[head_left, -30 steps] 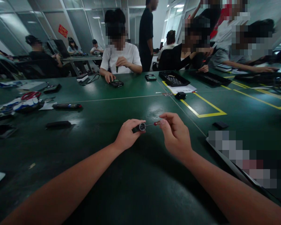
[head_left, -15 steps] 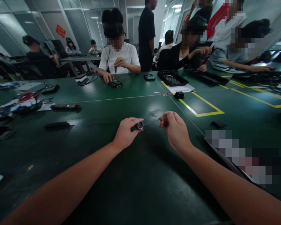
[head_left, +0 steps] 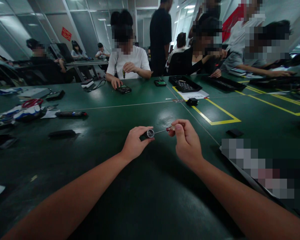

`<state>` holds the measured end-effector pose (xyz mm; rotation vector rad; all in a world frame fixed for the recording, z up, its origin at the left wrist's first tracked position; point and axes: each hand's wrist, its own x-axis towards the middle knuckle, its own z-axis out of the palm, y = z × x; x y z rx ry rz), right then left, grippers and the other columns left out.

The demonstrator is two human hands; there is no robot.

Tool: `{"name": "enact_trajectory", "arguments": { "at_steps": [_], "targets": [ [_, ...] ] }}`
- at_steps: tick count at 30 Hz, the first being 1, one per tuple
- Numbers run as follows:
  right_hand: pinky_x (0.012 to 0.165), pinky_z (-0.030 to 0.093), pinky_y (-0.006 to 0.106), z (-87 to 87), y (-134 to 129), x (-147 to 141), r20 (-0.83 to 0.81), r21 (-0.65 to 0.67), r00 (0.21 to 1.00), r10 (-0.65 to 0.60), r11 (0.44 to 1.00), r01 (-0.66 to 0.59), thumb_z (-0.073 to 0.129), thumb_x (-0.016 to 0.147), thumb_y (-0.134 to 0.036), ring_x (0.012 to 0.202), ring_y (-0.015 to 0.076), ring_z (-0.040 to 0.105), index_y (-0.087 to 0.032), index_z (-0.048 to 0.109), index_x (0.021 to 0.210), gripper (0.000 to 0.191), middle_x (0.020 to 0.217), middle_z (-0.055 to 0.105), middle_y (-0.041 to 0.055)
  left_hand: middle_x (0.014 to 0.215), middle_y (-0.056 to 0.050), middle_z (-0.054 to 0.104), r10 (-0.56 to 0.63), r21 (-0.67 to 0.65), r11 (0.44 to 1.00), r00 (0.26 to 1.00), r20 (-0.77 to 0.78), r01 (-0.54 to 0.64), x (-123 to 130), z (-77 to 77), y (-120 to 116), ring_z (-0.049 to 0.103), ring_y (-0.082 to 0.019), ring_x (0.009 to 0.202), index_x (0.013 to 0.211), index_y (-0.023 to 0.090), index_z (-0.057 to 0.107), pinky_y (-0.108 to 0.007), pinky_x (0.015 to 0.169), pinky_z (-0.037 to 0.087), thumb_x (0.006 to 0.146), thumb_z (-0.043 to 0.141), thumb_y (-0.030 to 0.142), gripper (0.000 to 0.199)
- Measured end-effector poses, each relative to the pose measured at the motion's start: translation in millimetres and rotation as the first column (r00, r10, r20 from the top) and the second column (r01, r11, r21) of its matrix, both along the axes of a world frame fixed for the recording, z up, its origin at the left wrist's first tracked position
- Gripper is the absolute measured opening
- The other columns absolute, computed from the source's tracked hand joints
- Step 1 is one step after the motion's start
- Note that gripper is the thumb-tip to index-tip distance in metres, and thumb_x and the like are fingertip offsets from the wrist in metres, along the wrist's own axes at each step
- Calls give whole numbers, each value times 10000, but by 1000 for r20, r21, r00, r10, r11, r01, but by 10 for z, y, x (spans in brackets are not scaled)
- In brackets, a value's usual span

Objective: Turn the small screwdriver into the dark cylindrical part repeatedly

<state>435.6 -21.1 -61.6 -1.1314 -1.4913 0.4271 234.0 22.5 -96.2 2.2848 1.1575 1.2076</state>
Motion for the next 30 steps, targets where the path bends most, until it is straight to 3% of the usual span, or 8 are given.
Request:
{"name": "enact_trajectory", "arguments": {
  "at_steps": [6,10,25,30],
  "targets": [
    [675,512,331,47,-48,-21,157,9,986,57,998,-59,540,1000,-324,735,182,694,-241,573,1033,95,832,710,14,1151,-63,749,-10,-2,1000,999,41,10,-11,0,5,678,-256,1092,1185,254,719,-453,976,510,841,796,224,353],
    [689,520,336,87,-71,-22,200,45,980,11,999,-20,548,992,-302,760,194,711,-238,577,1026,79,844,726,24,1153,-65,747,0,10,1000,998,64,0,-18,-9,10,672,-256,1106,1173,241,720,-456,992,503,836,802,222,347],
    [699,513,334,84,-56,-8,209,56,978,-8,998,-4,538,993,-287,744,188,692,-234,562,1010,60,825,701,15,1151,-64,744,-7,14,1000,998,56,6,-20,-32,26,672,-252,1093,1191,251,721,-452,981,502,824,812,202,381],
    [693,513,327,70,-63,-14,134,74,991,-5,997,-5,509,1011,-275,739,176,684,-237,558,1001,64,821,694,8,1150,-58,747,-3,22,1000,999,54,1,-16,-37,24,673,-250,1091,1194,258,721,-449,972,502,819,820,201,393]
  ]
}}
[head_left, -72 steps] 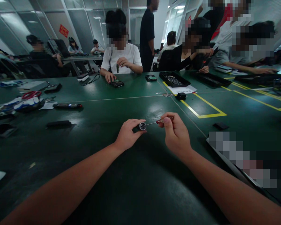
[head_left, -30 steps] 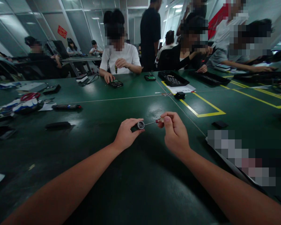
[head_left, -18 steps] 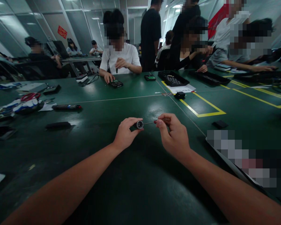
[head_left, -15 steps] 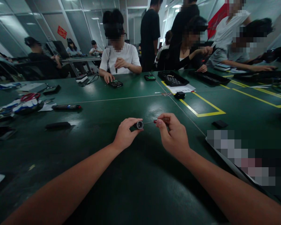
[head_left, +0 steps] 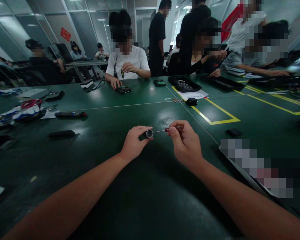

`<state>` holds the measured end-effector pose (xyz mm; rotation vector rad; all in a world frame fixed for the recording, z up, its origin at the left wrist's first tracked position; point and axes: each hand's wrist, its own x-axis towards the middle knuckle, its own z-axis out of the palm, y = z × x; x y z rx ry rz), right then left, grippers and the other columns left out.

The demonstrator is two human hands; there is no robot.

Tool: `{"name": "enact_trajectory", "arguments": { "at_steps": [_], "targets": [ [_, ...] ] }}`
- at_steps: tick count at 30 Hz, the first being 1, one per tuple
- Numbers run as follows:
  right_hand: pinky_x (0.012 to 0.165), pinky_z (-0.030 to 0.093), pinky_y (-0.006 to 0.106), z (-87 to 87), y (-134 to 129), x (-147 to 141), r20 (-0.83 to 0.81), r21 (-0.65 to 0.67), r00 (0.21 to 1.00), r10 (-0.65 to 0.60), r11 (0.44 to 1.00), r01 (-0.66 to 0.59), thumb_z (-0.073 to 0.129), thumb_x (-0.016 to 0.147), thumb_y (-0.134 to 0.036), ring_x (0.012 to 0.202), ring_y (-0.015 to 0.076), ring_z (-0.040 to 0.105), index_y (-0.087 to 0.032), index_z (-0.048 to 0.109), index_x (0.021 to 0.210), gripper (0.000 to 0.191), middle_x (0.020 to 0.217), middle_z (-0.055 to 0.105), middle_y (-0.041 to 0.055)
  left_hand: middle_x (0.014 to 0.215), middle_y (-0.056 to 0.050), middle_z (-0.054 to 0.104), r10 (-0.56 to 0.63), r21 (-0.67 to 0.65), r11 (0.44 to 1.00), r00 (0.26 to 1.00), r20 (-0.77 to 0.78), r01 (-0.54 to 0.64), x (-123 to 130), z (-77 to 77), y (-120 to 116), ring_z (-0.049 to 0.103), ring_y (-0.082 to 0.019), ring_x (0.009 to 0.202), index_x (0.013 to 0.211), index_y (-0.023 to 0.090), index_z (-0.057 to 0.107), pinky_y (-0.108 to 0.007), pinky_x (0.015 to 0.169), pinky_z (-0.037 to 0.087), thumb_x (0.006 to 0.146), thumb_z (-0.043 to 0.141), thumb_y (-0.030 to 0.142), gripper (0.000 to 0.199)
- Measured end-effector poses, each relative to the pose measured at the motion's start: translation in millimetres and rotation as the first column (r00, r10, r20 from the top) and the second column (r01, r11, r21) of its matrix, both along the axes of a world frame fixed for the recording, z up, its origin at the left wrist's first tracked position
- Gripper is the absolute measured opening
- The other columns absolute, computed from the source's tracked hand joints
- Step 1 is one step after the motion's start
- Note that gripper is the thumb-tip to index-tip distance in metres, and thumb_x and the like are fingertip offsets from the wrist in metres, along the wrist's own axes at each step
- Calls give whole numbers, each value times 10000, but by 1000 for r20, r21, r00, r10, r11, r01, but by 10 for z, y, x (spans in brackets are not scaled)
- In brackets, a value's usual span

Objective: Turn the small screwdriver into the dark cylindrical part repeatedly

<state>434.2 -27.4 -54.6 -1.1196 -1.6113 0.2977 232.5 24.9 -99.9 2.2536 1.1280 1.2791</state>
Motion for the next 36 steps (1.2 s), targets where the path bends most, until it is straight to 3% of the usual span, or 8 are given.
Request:
{"name": "enact_trajectory", "arguments": {
  "at_steps": [15,24,36],
  "targets": [
    [670,503,320,29,-18,-8,149,-11,989,0,1000,1,509,999,-270,729,185,683,-227,554,1009,63,823,684,24,1151,-63,744,-2,-1,1000,1000,-2,2,4,3,0,673,-255,1097,1195,254,721,-460,976,508,823,815,200,389],
    [708,506,322,4,9,-24,122,-55,992,34,998,-27,511,1006,-276,759,185,694,-223,561,1024,75,843,697,29,1144,-61,736,-12,-10,1000,1000,14,13,-2,-2,1,669,-248,1094,1200,249,717,-448,972,509,815,821,187,404],
    [691,493,336,16,29,44,74,-69,997,-24,997,30,514,1006,-295,716,186,687,-231,559,988,80,785,686,7,1144,-48,739,-4,-37,999,1000,-7,4,23,13,-14,662,-243,1093,1199,260,720,-451,974,494,821,814,176,399]
  ]
}}
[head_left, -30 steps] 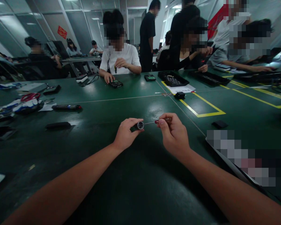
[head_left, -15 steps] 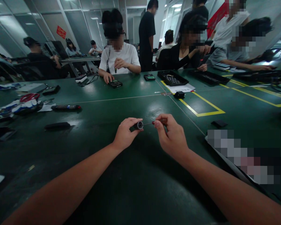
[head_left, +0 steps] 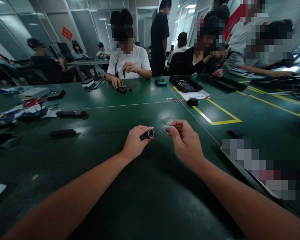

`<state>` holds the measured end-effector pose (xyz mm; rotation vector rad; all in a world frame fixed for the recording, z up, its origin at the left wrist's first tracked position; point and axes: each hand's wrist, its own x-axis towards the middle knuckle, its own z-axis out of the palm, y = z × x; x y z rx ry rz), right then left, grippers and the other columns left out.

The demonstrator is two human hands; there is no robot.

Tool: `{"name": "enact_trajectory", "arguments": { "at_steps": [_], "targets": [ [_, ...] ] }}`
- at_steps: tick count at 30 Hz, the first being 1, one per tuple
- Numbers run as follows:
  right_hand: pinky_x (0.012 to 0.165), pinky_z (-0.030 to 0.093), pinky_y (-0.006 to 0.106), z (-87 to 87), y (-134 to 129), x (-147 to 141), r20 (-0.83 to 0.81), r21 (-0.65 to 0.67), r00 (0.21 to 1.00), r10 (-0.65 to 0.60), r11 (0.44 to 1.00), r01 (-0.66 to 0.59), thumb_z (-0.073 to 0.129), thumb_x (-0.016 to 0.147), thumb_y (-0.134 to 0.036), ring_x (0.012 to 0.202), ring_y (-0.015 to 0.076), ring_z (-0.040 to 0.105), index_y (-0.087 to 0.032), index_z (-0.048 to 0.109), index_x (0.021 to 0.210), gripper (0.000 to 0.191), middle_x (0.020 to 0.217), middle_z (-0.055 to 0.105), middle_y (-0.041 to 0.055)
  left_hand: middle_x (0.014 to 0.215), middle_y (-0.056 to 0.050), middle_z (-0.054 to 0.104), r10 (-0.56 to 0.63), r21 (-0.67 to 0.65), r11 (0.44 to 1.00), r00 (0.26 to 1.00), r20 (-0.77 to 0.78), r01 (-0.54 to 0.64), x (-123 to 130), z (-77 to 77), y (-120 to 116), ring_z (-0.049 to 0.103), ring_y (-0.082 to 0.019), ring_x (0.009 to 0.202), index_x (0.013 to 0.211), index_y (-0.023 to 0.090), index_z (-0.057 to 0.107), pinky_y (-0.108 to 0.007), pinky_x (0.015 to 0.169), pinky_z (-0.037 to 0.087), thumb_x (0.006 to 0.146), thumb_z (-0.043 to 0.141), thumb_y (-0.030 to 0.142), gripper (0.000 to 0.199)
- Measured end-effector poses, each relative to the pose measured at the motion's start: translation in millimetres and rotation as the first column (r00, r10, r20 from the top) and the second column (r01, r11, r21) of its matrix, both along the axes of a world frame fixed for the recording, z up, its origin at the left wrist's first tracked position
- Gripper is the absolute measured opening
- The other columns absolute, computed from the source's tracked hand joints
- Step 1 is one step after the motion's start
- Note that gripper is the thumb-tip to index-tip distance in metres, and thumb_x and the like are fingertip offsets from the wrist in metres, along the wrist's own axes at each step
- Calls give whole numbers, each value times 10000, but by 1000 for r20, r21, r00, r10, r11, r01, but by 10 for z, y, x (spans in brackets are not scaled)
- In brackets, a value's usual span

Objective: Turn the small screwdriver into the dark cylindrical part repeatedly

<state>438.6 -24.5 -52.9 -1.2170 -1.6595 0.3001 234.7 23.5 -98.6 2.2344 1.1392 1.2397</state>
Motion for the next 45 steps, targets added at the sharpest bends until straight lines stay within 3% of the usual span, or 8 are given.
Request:
{"name": "enact_trajectory", "arguments": {
  "at_steps": [12,19,25,30,35,40,45],
  "targets": [
    [725,528,341,3,-6,-33,21,-38,998,60,997,-59,523,1009,-310,796,205,719,-228,570,1036,98,874,728,42,1141,-63,718,14,-12,1000,1000,0,-14,-22,-24,14,661,-252,1096,1201,282,729,-464,979,510,827,799,177,395],
    [768,524,344,18,-30,-34,194,16,963,185,981,-192,536,983,-238,869,215,710,-237,604,1032,84,952,734,60,1148,-71,716,10,-40,999,998,58,-7,-43,-22,39,668,-234,1094,1199,243,723,-441,1000,513,833,796,177,379],
    [734,524,354,-2,44,-15,-17,-117,998,55,992,-56,513,1016,-350,795,213,729,-223,591,1017,149,871,748,44,1128,-65,722,10,-38,999,1000,26,-9,-25,-26,32,673,-233,1077,1191,249,731,-441,990,515,817,801,146,394],
    [751,535,347,-6,14,-33,44,-106,984,175,980,-170,536,998,-303,842,207,734,-225,614,1052,123,940,759,54,1136,-61,713,35,-44,999,996,78,-31,-25,-34,42,675,-218,1080,1180,244,732,-425,1000,527,820,786,124,383],
    [735,546,367,-12,22,-35,-52,-180,996,73,980,-82,548,1001,-379,795,219,749,-212,647,1020,195,845,767,45,1128,-61,712,35,-24,999,998,51,-34,-24,-35,45,675,-223,1073,1175,257,737,-432,990,528,829,777,129,371],
    [721,543,346,-12,19,-38,30,-111,987,161,981,-157,573,980,-302,853,213,742,-226,657,1051,134,956,774,58,1137,-61,708,30,-26,999,996,80,-28,-28,-22,39,674,-222,1082,1181,258,731,-426,992,533,838,768,139,365],
    [723,543,358,-17,20,-38,-17,-162,997,74,984,-75,576,991,-378,802,219,753,-210,665,1018,193,857,776,46,1132,-60,709,28,-38,999,998,56,-26,-26,-25,35,672,-221,1078,1184,249,729,-420,982,529,838,775,142,364]
  ]
}}
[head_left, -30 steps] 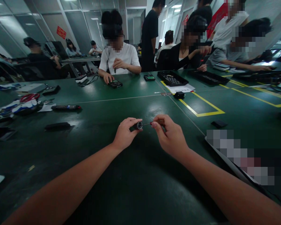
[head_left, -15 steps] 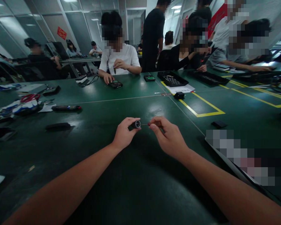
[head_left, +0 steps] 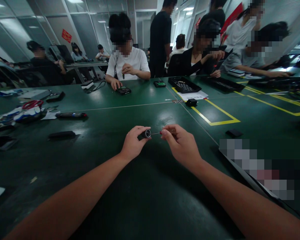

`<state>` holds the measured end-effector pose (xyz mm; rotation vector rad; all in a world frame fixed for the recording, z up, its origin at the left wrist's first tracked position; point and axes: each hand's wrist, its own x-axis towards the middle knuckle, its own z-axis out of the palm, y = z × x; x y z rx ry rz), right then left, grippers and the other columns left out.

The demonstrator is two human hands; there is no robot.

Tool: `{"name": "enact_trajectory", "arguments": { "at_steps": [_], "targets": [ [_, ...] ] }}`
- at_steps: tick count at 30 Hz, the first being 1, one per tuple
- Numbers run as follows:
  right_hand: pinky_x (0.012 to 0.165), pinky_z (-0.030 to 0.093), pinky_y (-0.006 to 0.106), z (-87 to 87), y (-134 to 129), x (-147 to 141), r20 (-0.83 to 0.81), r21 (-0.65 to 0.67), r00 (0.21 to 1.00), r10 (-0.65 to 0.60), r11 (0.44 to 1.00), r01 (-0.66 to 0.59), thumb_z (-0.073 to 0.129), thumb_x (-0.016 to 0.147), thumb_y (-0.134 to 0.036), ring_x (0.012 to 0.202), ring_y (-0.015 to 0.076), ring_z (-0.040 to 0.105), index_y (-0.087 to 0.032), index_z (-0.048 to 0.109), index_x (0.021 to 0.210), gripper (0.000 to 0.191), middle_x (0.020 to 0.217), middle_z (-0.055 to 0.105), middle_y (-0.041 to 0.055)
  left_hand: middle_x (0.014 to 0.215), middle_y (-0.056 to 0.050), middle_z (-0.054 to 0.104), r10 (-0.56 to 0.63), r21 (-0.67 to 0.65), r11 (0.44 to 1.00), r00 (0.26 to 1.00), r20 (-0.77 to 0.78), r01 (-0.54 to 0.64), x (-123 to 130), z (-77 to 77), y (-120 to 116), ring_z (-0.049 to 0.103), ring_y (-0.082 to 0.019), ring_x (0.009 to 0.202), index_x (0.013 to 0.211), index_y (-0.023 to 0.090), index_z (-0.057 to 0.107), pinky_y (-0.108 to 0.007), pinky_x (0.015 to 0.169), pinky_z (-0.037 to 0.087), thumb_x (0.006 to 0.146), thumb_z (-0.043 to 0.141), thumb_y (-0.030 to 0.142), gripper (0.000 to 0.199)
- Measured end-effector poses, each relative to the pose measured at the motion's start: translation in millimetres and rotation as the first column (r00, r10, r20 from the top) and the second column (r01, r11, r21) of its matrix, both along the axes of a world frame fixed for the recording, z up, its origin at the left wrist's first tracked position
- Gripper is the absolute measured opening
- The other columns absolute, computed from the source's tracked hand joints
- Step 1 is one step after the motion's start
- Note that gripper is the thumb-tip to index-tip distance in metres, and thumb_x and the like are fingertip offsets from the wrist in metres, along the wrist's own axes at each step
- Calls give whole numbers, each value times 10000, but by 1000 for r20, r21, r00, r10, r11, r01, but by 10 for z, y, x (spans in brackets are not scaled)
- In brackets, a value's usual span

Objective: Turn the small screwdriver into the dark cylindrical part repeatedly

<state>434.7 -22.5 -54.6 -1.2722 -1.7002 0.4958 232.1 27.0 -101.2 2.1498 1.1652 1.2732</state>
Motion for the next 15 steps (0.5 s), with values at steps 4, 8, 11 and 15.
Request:
{"name": "enact_trajectory", "arguments": {
  "at_steps": [4,8,11,15],
  "targets": [
    [650,525,328,-11,6,9,6,17,1000,20,1000,-20,571,988,-356,806,215,749,-210,667,1046,184,900,780,59,1125,-59,708,7,24,1000,1000,-13,-7,4,-8,0,672,-221,1067,1183,260,731,-418,974,530,839,772,142,365],
    [682,541,343,-17,-5,10,19,15,1000,22,1000,-22,577,986,-360,823,221,754,-208,678,1047,193,907,787,58,1136,-61,706,26,17,1000,1000,-4,-26,-2,-2,2,671,-228,1082,1183,260,730,-429,980,531,838,773,149,366],
    [713,550,355,-5,-16,7,51,56,999,20,998,-23,617,961,-354,827,223,752,-214,697,1033,176,921,790,57,1134,-62,712,28,10,1000,999,-32,-28,-4,14,-5,669,-240,1086,1184,261,730,-449,981,526,838,777,156,364],
    [680,547,348,18,-22,-5,54,44,999,0,999,-2,611,962,-347,796,221,750,-208,708,1026,180,896,790,59,1130,-60,713,36,15,999,999,-28,-35,-3,31,-15,672,-234,1077,1175,261,733,-441,980,528,836,777,145,361]
  ]
}}
